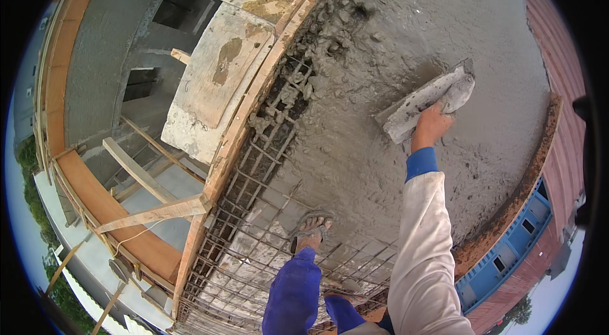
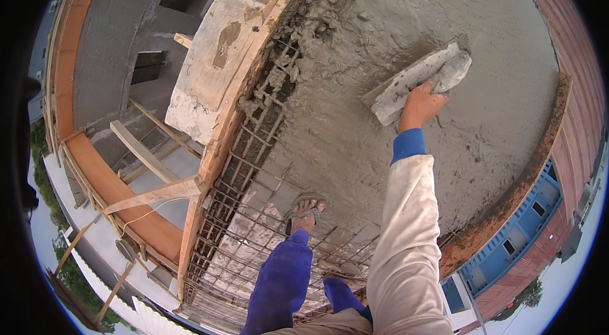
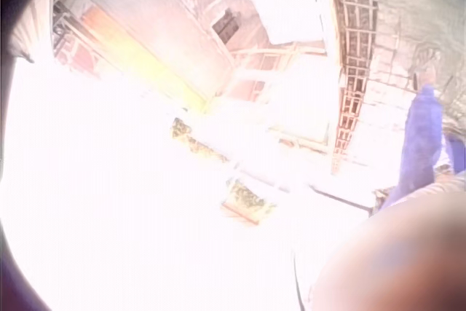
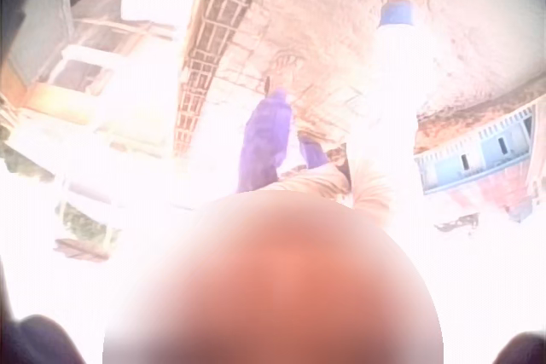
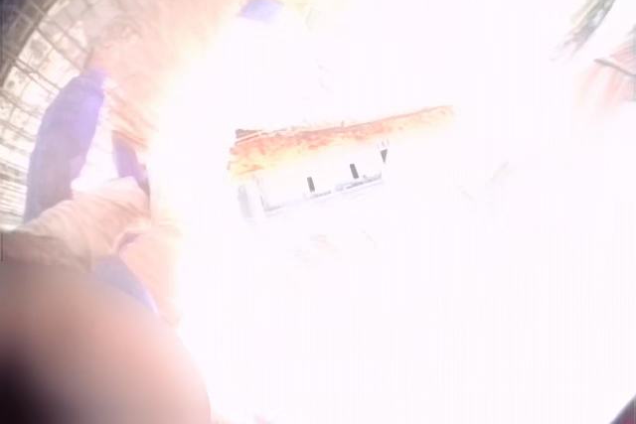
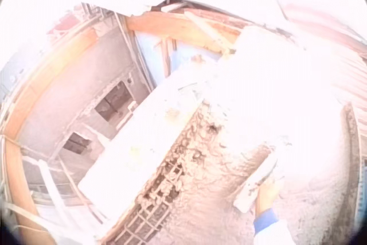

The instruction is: The person smooths wet concrete on a roof slab using a trowel and a long metal rod. They spread and level the concrete over a rebar grid, then scrape and clean the tools in a bucket of water.

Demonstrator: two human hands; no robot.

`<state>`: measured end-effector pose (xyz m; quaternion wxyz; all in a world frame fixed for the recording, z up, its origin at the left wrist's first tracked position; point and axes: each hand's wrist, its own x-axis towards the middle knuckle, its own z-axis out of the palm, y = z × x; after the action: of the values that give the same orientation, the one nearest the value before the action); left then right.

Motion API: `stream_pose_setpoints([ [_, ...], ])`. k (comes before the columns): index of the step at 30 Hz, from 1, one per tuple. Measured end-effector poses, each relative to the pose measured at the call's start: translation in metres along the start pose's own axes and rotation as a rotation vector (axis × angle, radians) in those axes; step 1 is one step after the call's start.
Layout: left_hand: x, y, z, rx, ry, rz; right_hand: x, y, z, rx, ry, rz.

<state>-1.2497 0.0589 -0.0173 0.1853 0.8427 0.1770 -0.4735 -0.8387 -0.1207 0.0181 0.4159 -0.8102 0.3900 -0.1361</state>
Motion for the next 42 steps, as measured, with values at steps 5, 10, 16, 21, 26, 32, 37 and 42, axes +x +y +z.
stream_pose_setpoints([
  [5, -0.001, 0.004, -0.005, 0.008, -0.015, 0.021, -0.008, 0.021, 0.055, -0.096, -0.056, -0.074],
  [10, 0.000, 0.006, -0.008, 0.059, -0.026, 0.054, -0.031, -0.078, 0.126, -0.127, -0.518, -0.285],
  [16, 0.003, 0.010, -0.010, 0.150, -0.045, 0.114, -0.069, -0.092, 0.088, -0.435, -0.571, -0.527],
  [21, 0.003, 0.020, -0.005, 0.238, -0.070, 0.165, -0.039, 0.009, -0.013, -0.671, -0.448, -0.419],
  [26, 0.003, 0.034, -0.006, 0.329, -0.103, 0.220, 0.040, 0.102, -0.148, -0.829, -0.223, -0.262],
  [32, -0.010, 0.066, -0.018, 0.451, -0.138, 0.301, 0.115, 0.147, -0.258, -0.905, -0.033, -0.078],
  [37, -0.050, 0.115, -0.024, 0.575, -0.259, 0.443, 0.000, 0.168, -0.262, -0.690, -0.357, -0.260],
  [42, -0.164, 0.179, -0.007, 0.733, -0.537, 0.667, -0.079, 0.191, -0.255, -0.730, -0.643, -0.420],
])
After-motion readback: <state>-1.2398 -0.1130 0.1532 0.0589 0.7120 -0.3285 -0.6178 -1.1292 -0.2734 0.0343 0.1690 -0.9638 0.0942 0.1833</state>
